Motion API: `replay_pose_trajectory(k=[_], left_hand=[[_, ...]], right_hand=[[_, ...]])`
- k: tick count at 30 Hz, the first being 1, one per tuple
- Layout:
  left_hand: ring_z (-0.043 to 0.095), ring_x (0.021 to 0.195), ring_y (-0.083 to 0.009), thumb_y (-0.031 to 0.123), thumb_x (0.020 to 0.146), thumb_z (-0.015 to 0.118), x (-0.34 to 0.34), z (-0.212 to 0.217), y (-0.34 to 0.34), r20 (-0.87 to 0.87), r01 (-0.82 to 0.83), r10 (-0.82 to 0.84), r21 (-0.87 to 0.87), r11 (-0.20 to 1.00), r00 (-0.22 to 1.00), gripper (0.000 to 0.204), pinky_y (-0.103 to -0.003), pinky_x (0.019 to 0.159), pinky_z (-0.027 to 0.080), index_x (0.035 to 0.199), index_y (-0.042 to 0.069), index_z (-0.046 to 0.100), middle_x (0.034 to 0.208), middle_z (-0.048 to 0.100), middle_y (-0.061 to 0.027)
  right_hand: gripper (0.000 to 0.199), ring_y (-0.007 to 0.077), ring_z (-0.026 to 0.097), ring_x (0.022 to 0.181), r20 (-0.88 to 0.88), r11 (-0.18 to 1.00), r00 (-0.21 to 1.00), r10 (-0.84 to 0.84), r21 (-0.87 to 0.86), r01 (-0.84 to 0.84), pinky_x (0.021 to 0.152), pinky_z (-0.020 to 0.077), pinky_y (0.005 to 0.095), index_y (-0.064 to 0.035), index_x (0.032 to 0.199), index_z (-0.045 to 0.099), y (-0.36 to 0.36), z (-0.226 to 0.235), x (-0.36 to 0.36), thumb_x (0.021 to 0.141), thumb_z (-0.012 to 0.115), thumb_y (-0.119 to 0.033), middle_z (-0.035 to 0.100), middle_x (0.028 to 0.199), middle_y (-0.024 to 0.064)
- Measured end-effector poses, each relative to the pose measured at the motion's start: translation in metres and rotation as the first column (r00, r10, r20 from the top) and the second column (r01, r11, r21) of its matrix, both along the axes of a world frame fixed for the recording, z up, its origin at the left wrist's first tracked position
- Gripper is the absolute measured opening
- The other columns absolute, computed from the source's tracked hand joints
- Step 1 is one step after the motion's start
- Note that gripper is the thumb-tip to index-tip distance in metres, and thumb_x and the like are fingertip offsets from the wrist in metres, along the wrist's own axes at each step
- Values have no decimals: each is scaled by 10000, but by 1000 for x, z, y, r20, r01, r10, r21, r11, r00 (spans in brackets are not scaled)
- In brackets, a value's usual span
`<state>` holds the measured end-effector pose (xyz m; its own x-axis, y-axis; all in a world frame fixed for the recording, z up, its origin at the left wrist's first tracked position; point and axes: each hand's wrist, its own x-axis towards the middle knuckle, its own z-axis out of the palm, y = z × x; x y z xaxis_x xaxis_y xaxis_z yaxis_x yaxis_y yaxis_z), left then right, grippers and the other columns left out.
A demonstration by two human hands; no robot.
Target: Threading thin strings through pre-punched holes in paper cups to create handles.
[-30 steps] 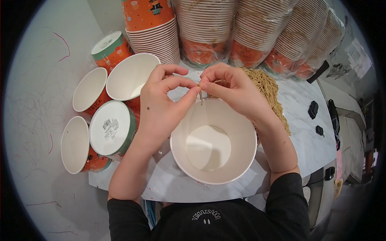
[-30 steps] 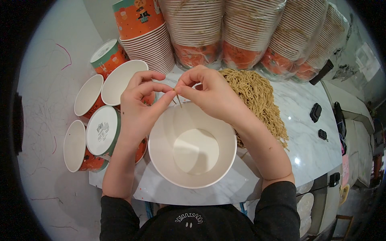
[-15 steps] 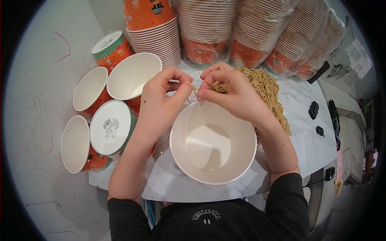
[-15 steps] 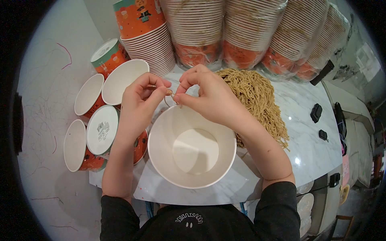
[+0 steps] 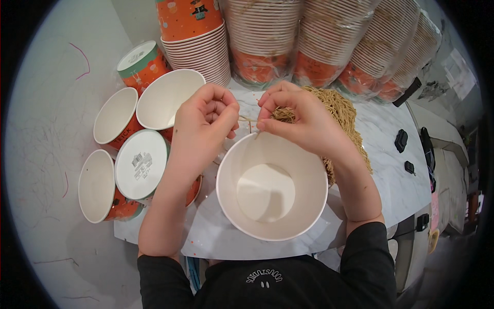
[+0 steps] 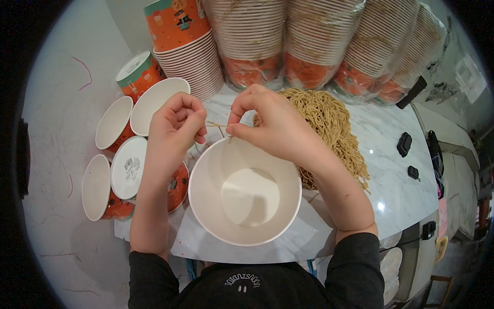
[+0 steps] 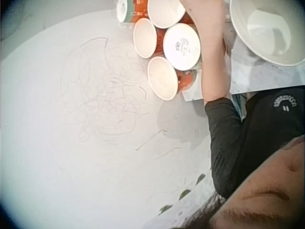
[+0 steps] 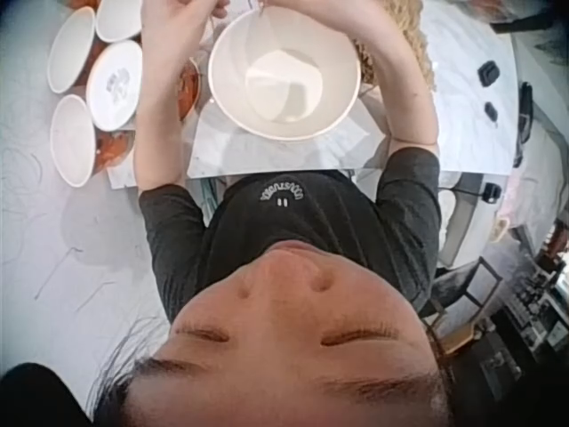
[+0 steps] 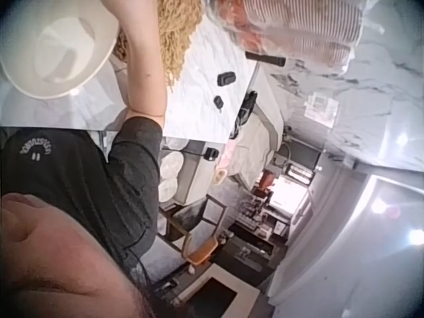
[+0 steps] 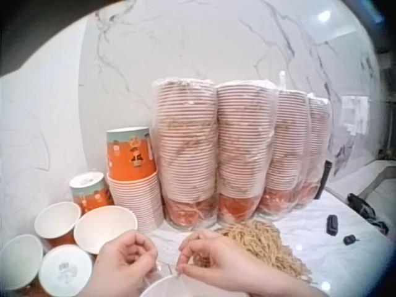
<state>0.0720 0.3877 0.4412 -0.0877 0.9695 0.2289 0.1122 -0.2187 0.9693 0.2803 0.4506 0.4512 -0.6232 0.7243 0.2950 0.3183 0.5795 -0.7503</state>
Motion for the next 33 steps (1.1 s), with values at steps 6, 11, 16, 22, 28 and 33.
replay_pose_trajectory(k=[6, 11, 16, 22, 28, 33], left_hand=[[631, 731, -67, 37, 946, 650, 2, 22, -14, 168, 178, -158, -113, 977, 973, 175, -210, 688, 519, 1094, 2, 562, 811, 647, -18], [637, 767, -73, 49, 945, 661, -4, 21, -21, 114, 229, -221, -62, 972, 969, 163, -216, 701, 523, 1066, 22, 555, 896, 667, -31], [615, 778, -62, 53, 930, 670, -16, 26, -25, 340, 204, -199, 22, 979, 919, 158, -248, 718, 550, 1025, 75, 546, 952, 679, -46], [621, 748, -59, 43, 933, 671, -17, 45, -41, 395, 112, -135, 80, 990, 909, 135, -240, 702, 560, 946, 74, 540, 948, 711, -78], [707, 829, -94, -73, 886, 706, -2, 60, -73, 195, 189, -203, 88, 978, 959, 167, -187, 663, 545, 1009, -22, 606, 929, 719, -104], [602, 728, -17, -7, 938, 698, 15, 54, -68, -3, 57, -57, 31, 998, 998, 146, -167, 634, 498, 1052, 3, 607, 898, 663, -11]], right_hand=[[173, 172, 648, 1009, -86, 1000, 996, 21, -20, -23, 878, 507, 313, -35, 960, 764, -3, 1, -5, 808, 823, -93, 671, 1049, 60], [146, 188, 659, 981, -126, 980, 974, 186, 102, -174, 879, 506, 335, -64, 924, 797, -7, 3, -5, 793, 839, -113, 698, 1053, 49], [146, 248, 657, 941, 26, 915, 997, 75, 396, -79, 885, 499, 378, -73, 915, 802, -7, -7, -8, 777, 823, -115, 707, 1058, 46], [137, 274, 646, 965, 140, 980, 990, 0, 199, -28, 878, 502, 400, -38, 915, 784, -6, -1, -8, 802, 795, -115, 706, 1013, 104], [313, 336, 636, 1024, 44, 836, 958, -285, 500, 226, 912, 501, 425, 0, 1146, 692, -5, -9, -1, 859, 733, -119, 674, 1117, 163], [439, 331, 624, 1152, -279, 978, 940, 196, 127, -166, 1015, 472, 412, 27, 1342, 515, -44, 22, -2, 973, 664, -159, 612, 1236, 198]])
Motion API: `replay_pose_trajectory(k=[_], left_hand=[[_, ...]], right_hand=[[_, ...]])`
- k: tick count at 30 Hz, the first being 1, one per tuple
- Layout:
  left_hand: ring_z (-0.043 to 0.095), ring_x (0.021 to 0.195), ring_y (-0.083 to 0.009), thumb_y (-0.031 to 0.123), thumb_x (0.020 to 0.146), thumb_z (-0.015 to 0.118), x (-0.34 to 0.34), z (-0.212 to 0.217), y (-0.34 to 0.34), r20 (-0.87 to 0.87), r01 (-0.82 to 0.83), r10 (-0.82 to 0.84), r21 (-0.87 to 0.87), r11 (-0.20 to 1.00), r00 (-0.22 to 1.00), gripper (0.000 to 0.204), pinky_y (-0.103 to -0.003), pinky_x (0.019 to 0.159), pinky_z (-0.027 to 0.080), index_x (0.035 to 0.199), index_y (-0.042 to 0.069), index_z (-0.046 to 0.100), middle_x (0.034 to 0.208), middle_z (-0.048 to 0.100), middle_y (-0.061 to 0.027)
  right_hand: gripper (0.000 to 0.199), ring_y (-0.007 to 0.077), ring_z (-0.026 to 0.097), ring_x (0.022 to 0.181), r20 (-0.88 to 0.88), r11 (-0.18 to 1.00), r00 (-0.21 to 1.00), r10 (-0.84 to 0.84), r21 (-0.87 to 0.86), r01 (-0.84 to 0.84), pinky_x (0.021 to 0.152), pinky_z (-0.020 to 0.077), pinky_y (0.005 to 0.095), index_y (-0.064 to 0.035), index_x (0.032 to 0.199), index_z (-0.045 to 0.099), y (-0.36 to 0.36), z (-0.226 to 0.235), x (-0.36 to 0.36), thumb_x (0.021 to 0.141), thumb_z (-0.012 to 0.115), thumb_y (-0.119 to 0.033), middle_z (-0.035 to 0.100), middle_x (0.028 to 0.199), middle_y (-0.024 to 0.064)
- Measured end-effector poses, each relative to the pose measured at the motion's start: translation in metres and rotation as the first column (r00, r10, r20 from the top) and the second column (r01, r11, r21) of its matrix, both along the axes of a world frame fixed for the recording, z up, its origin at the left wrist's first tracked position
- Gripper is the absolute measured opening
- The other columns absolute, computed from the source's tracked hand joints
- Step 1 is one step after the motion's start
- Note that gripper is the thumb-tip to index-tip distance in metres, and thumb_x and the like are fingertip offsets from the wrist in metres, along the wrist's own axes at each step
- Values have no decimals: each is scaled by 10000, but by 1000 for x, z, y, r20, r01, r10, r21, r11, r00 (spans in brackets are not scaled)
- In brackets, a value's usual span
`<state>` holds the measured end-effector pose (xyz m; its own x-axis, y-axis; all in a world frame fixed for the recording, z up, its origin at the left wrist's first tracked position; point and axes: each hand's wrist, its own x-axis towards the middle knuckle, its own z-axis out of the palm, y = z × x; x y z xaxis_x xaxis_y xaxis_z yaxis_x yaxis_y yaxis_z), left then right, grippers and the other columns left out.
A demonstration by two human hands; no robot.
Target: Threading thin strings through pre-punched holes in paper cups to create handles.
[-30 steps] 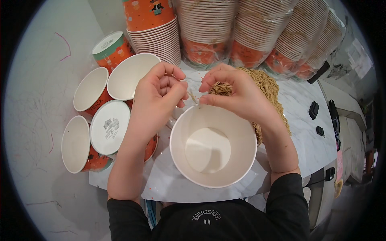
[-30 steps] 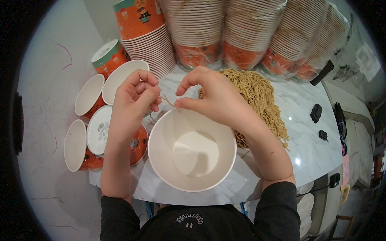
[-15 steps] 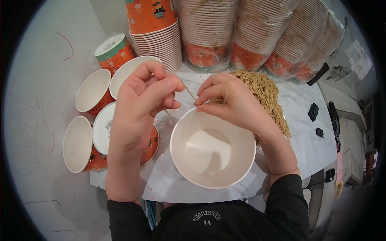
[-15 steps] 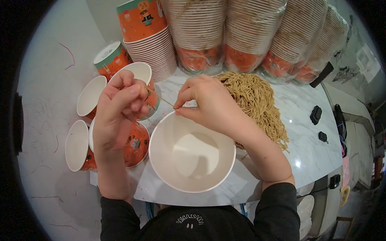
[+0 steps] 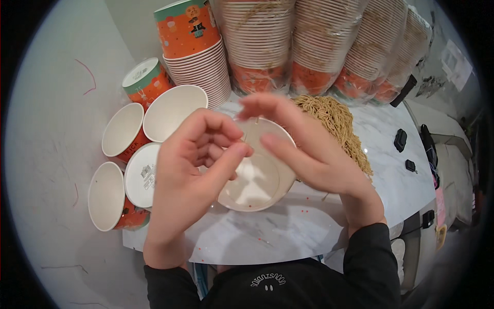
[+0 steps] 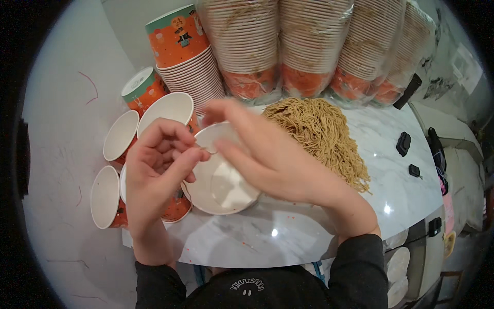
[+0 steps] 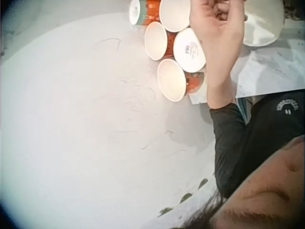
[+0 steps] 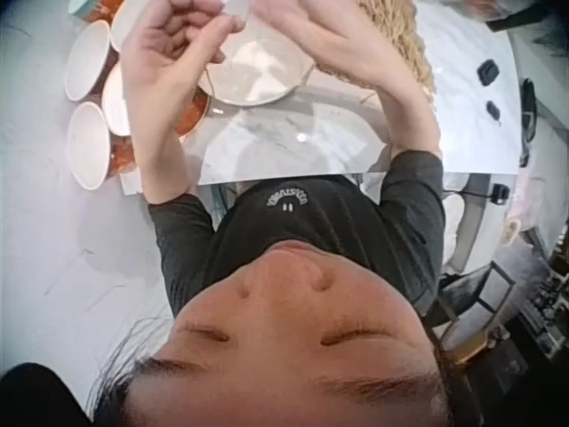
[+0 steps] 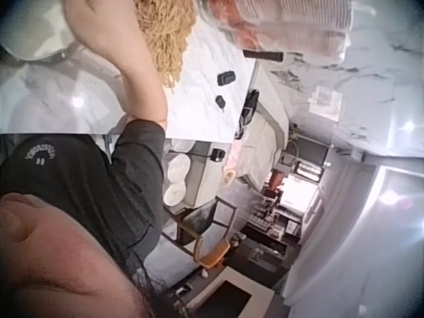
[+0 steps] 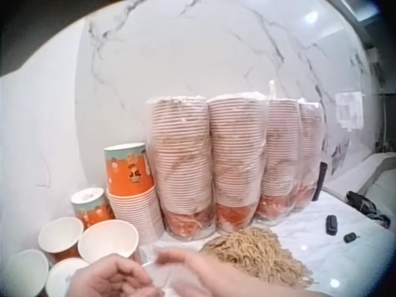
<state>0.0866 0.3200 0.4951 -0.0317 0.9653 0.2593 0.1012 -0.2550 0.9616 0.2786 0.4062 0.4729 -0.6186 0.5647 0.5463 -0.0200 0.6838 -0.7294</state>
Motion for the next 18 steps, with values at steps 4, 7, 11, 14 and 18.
replay_pose_trajectory(k=[4, 7, 11, 14, 18], left_hand=[[581, 686, -9, 23, 946, 701, -3, -6, 8, 38, 69, -67, -33, 997, 997, 153, -163, 610, 468, 1069, -4, 613, 850, 667, 4], [602, 653, -16, 31, 932, 717, -13, 1, 7, -37, 61, -65, -108, 992, 997, 151, -165, 556, 452, 1064, -19, 662, 789, 678, -8], [605, 621, -20, 65, 929, 729, -33, 6, 3, -160, 61, -93, -193, 979, 983, 113, -180, 555, 467, 987, -30, 747, 749, 707, -21], [626, 622, -31, 64, 932, 722, -45, 12, -1, -211, 47, -91, -208, 977, 973, 104, -182, 566, 487, 941, -35, 754, 744, 715, -36], [607, 569, -39, 61, 932, 719, -49, 14, -4, -272, -74, 24, -172, 982, 962, 107, -196, 531, 477, 930, -42, 750, 673, 687, -39]], right_hand=[[360, 235, 647, 978, 14, 957, 987, 160, -248, -152, 848, 507, 337, 23, 1265, 592, -14, 9, 1, 997, 671, -205, 644, 1112, 145], [196, 130, 601, 816, 111, 998, 994, 13, -68, -5, 693, 470, 277, 10, 1002, 727, 5, 8, 11, 978, 693, -182, 635, 900, 52], [146, 95, 584, 815, -45, 966, 971, -234, -122, 227, 711, 453, 247, 6, 970, 742, 31, 4, 20, 970, 679, -126, 622, 899, 30], [149, 195, 642, 877, -7, 878, 882, -472, 93, 470, 782, 502, 313, 19, 989, 734, 49, 2, 27, 959, 689, -120, 651, 978, 103], [188, 232, 639, 1090, 69, 693, 770, -634, 493, 526, 920, 503, 351, -13, 1142, 696, 49, -15, 22, 971, 648, -75, 646, 1181, 117]])
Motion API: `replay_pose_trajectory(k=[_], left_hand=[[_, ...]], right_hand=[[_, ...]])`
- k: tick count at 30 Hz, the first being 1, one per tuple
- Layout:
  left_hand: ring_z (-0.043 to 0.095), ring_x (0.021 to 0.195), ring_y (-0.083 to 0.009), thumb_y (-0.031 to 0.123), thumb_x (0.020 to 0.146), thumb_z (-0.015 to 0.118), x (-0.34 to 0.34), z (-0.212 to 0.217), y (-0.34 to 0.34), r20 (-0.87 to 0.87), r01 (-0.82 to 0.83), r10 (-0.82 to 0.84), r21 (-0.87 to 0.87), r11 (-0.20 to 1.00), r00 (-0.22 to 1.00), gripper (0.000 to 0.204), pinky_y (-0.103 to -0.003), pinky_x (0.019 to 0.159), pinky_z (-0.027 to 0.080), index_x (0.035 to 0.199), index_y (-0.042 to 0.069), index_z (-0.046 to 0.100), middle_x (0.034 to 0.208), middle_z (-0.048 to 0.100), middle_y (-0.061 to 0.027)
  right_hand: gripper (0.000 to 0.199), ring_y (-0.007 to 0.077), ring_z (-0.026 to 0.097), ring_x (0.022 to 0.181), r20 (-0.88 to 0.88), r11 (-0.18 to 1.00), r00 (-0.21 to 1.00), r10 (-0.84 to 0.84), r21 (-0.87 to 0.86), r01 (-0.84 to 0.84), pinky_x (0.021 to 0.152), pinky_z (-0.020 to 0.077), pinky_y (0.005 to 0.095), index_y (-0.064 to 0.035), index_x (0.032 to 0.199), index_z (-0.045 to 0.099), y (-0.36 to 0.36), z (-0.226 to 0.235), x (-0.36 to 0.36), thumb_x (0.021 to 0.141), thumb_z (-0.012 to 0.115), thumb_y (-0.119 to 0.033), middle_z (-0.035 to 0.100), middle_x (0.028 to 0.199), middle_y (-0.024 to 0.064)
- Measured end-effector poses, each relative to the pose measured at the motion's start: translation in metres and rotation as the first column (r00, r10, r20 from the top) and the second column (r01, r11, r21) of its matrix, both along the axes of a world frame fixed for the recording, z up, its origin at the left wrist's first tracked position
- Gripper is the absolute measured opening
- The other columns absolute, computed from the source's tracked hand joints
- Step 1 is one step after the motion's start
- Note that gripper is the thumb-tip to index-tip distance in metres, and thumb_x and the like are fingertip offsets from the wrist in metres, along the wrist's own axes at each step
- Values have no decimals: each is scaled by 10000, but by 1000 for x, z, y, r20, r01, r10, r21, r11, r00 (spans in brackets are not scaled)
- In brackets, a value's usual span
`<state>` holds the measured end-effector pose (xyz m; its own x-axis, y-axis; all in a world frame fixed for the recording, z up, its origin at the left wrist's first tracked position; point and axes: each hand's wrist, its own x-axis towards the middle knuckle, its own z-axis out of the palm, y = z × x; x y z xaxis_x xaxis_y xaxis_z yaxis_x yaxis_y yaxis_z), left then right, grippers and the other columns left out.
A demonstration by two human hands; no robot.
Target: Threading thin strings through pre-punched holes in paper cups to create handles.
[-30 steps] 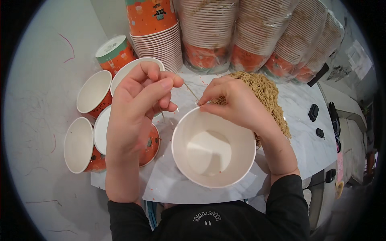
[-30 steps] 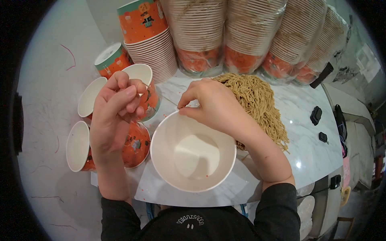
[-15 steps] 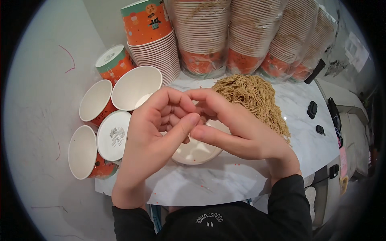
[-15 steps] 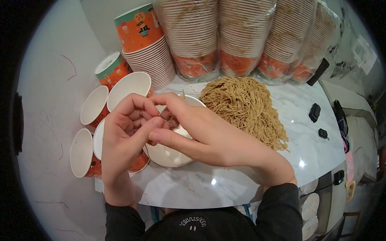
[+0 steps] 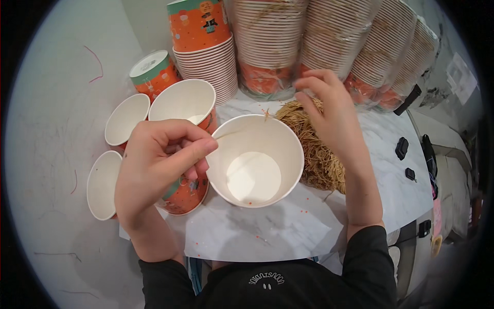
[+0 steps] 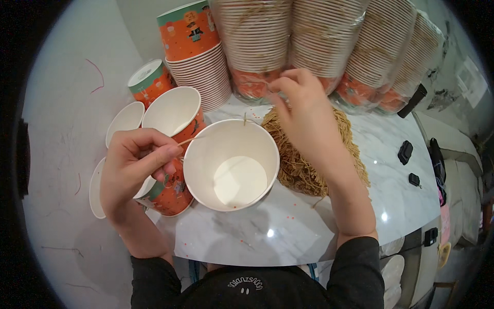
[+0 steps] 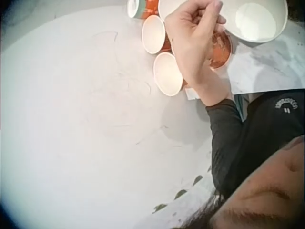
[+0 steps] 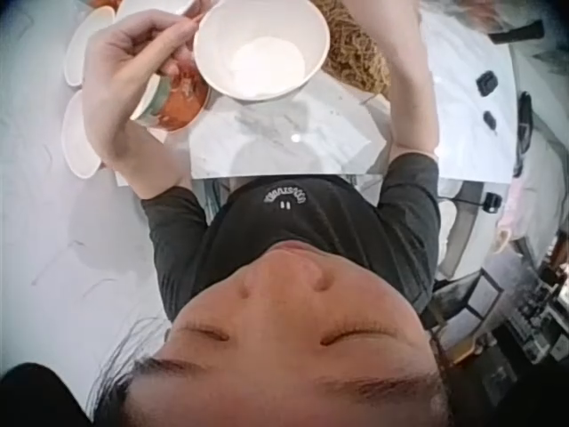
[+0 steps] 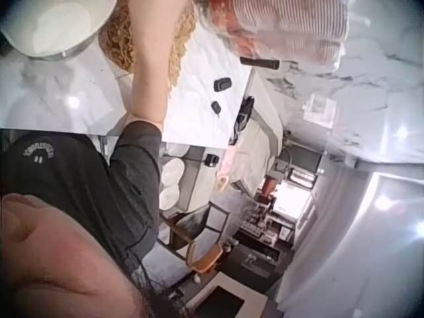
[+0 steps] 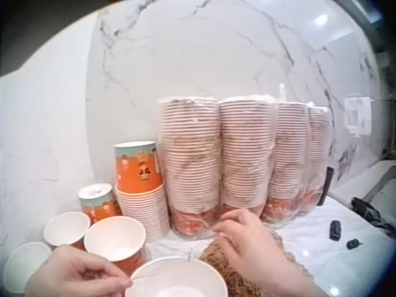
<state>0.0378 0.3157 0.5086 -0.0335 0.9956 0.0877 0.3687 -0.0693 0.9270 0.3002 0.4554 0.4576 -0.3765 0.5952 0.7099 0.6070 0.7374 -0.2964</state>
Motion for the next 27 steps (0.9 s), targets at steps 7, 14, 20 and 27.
replay_pose_trajectory(k=[7, 14, 20, 27], left_hand=[[574, 622, -29, 130, 945, 724, 20, -14, 11, -48, 107, -105, 34, 994, 993, 179, -204, 550, 419, 883, -38, 716, 702, 641, 6], [565, 574, -26, 106, 960, 720, 8, -7, 3, -2, 88, -88, 72, 994, 996, 177, -190, 503, 400, 826, -5, 688, 660, 641, 8], [503, 561, -39, 173, 975, 704, 19, -5, 0, 45, 127, -129, 43, 991, 991, 253, -231, 507, 378, 818, -26, 691, 615, 594, 11], [515, 546, -47, 217, 995, 675, 15, -9, 2, -79, 103, -99, 49, 994, 992, 304, -249, 499, 389, 805, -19, 697, 591, 601, -3]], right_hand=[[305, 81, 573, 1066, -676, 128, 574, 462, -589, -798, 948, 467, 269, -16, 1346, 520, -56, -2, -42, 1096, 486, -186, 607, 1178, 29], [245, -14, 365, 629, -639, 238, 643, 422, -606, -759, 532, 286, 211, -27, 1021, 643, -51, 8, -32, 952, 761, -231, 433, 715, -114], [148, 8, 504, 728, -725, 135, 550, 415, -549, -825, 658, 418, 187, -17, 1032, 640, -52, 2, -36, 1023, 647, -165, 554, 805, -71], [169, -9, 507, 710, -764, -45, 546, 345, -594, -803, 627, 383, 178, -35, 1066, 668, -50, 8, -37, 1022, 664, -198, 594, 809, -80]])
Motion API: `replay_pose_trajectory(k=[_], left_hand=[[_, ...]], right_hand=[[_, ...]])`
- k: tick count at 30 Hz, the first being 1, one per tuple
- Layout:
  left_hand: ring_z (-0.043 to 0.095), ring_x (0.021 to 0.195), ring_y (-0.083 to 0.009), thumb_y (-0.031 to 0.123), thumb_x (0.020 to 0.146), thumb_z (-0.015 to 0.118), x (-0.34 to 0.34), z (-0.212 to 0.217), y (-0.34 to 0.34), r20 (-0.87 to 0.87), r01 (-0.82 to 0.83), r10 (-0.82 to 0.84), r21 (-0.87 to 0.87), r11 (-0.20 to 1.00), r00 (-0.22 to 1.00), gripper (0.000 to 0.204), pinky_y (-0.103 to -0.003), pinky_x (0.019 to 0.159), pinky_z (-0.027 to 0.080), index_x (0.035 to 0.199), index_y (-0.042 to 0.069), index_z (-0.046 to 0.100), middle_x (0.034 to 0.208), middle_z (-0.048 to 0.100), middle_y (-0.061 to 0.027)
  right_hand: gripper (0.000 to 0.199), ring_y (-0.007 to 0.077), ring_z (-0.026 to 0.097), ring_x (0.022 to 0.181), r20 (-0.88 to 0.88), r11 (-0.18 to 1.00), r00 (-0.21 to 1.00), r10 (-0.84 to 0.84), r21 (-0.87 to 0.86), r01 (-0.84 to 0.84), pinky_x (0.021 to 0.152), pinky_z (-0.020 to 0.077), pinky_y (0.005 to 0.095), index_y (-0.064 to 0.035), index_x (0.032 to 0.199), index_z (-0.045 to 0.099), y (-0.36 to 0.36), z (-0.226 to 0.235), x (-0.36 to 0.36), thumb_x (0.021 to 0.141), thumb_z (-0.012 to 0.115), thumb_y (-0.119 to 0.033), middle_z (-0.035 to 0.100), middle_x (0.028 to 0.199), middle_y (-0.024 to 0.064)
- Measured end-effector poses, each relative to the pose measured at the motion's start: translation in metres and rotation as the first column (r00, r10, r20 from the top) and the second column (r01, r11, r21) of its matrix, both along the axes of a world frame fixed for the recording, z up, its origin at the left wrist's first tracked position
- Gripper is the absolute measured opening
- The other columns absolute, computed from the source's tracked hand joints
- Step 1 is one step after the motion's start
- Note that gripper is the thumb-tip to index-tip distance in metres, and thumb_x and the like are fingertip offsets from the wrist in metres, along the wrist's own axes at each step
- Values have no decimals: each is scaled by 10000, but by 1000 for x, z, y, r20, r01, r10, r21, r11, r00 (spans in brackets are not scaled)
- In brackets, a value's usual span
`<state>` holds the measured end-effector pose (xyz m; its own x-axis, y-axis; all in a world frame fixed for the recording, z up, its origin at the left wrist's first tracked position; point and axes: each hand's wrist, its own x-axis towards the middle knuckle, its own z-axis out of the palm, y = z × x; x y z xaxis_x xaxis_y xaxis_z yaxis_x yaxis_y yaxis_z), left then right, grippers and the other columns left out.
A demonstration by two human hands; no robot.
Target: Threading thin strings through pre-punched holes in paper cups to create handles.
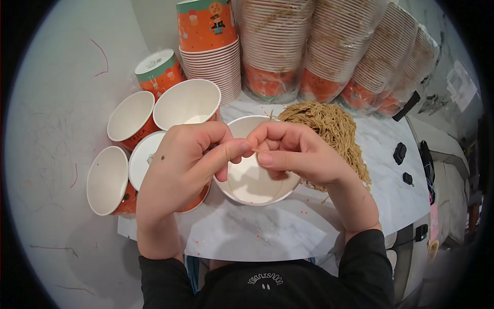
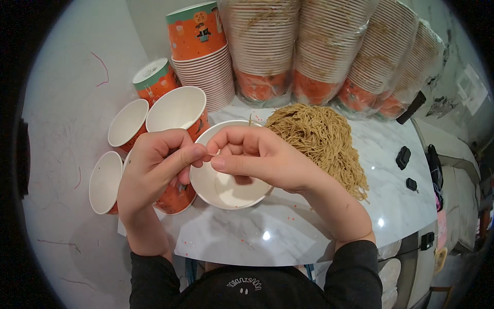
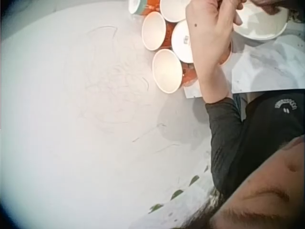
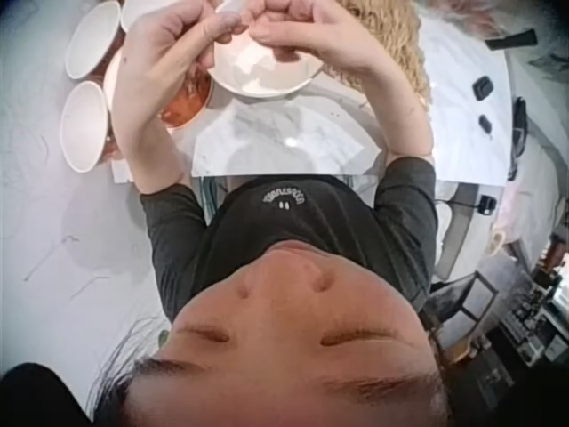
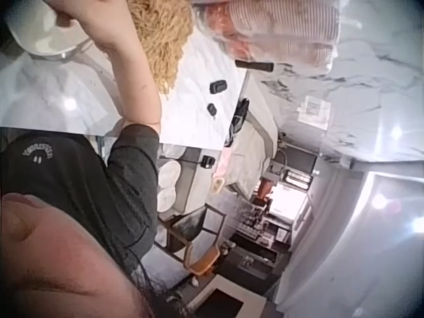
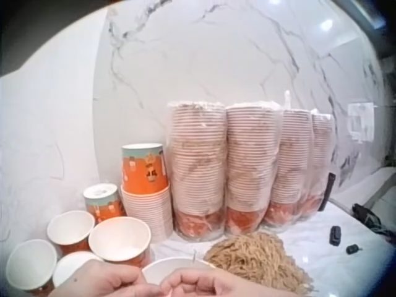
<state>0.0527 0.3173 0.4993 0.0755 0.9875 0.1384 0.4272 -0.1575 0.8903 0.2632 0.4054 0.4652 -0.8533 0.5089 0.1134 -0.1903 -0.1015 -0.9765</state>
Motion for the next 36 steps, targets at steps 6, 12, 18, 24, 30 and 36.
replay_pose_trajectory(k=[6, 12, 18, 24, 30, 36], left_hand=[[533, 554, -54, 240, 1011, 662, -2, 2, 2, 16, -2, 3, -16, 1000, 1000, 327, -256, 504, 396, 811, -15, 701, 599, 610, -7], [552, 591, -55, 261, 1036, 637, 8, 6, 2, 11, 5, -5, -67, 998, 1000, 353, -244, 540, 414, 833, -22, 698, 615, 607, -10], [693, 922, -308, 166, 910, 719, -3, 0, 4, -327, 401, -348, 107, 910, 879, 308, -367, 804, 552, 1168, 6, 664, 1016, 709, -146], [679, 1015, -381, 93, 864, 694, 2, -11, 14, -455, 607, -623, -202, 768, 637, 386, -435, 873, 542, 1239, 18, 642, 1100, 708, -181], [737, 864, -205, 8, 963, 584, 8, -10, 17, -122, 219, -213, 31, 975, 969, 289, -316, 760, 557, 1247, -8, 633, 991, 725, -141], [669, 1045, -119, 6, 1035, 528, 10, -7, 19, 407, 208, -193, 8, 978, 893, 364, -246, 899, 539, 1388, -75, 498, 1193, 680, -116]], right_hand=[[158, -27, 410, 602, 86, 994, 991, -105, 42, 102, 538, 274, 192, -37, 1066, 718, 3, 4, 4, 962, 738, -154, 580, 717, -105], [152, -23, 413, 592, 33, 925, 964, -264, 290, 244, 527, 306, 196, -36, 1061, 713, 2, -1, 5, 982, 726, -165, 513, 674, -123], [115, 2, 506, 765, -120, 958, 962, -245, 124, 260, 666, 417, 182, -54, 1094, 619, 3, 1, 14, 1044, 622, -157, 578, 904, -68], [101, -31, 450, 703, -85, 892, 933, -350, 273, 360, 603, 345, 161, -44, 1089, 629, -4, 16, 27, 1034, 630, -128, 545, 837, -95], [132, 54, 524, 656, -374, 300, 825, -423, 802, 517, 577, 398, 215, -19, 995, 684, -17, 38, 47, 886, 702, 53, 658, 859, 18], [221, 249, 670, 856, -339, 6, 885, -320, 933, 360, 695, 539, 351, -57, 958, 656, 0, 22, 31, 768, 760, -12, 669, 1057, 68]])
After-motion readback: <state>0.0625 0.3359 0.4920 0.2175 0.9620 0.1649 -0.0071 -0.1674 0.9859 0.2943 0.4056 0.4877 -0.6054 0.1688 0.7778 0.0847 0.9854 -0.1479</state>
